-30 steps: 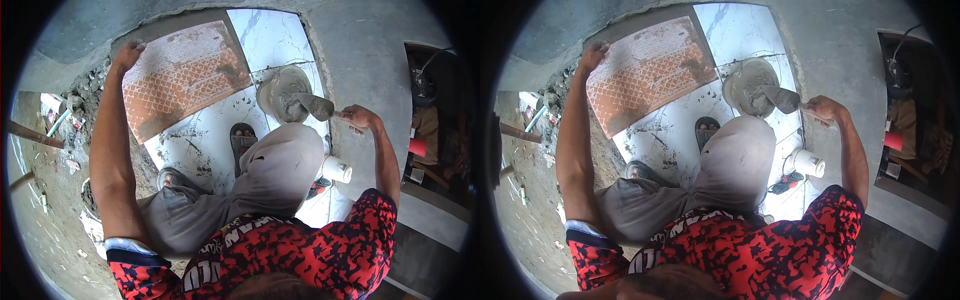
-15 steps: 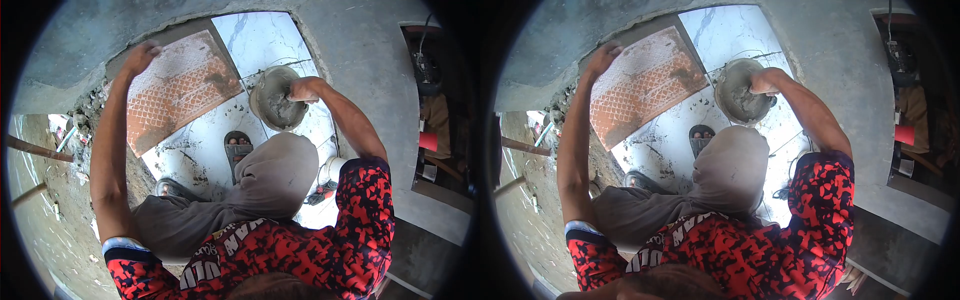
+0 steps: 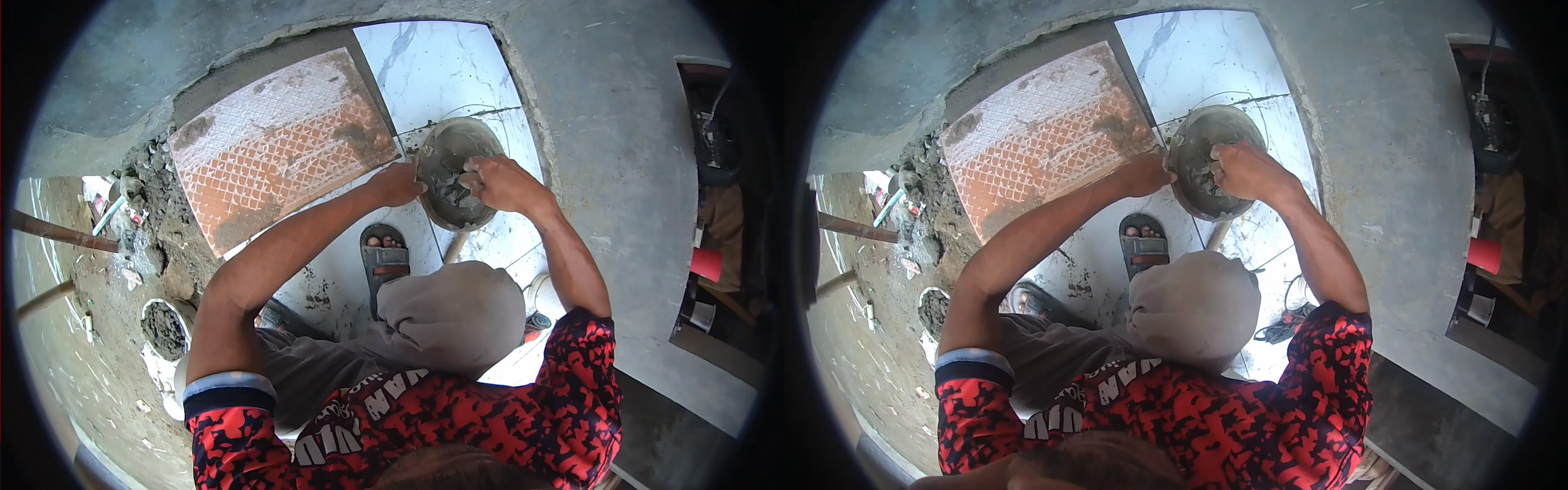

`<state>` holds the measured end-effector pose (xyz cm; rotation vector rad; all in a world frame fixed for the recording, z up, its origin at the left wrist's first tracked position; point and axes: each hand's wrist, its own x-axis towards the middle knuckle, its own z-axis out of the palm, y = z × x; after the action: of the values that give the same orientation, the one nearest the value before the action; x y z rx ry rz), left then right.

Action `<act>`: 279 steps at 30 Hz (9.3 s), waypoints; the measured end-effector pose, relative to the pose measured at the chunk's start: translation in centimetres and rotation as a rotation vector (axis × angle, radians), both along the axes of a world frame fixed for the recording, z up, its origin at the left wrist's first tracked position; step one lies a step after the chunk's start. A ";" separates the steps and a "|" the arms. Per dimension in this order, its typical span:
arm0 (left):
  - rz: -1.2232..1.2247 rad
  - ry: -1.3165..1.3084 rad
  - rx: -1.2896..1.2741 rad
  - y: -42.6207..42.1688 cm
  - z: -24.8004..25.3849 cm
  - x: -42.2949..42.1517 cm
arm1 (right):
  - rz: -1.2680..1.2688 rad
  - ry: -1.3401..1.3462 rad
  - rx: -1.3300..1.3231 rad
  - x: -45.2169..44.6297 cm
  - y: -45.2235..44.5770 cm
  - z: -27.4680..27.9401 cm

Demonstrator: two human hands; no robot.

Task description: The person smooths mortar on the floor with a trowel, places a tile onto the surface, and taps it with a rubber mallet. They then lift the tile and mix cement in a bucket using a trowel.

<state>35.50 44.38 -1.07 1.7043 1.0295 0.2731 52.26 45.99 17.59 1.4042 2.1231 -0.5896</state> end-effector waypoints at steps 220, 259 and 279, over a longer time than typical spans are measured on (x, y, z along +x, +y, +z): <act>0.253 0.034 -0.146 0.2 -1.1 1.3 | -0.063 -0.264 -0.198 3.4 1.9 -3.1; 0.275 -0.024 -0.159 -0.4 -0.7 1.0 | 0.093 -0.293 -0.030 9.8 4.3 -2.9; 0.230 -0.079 -0.240 -0.1 -2.1 1.4 | 0.700 -0.467 0.093 3.3 -2.8 7.7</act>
<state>36.87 44.28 -3.18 1.3521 1.1521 0.3468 55.60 43.20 25.34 0.6566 2.0667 0.1055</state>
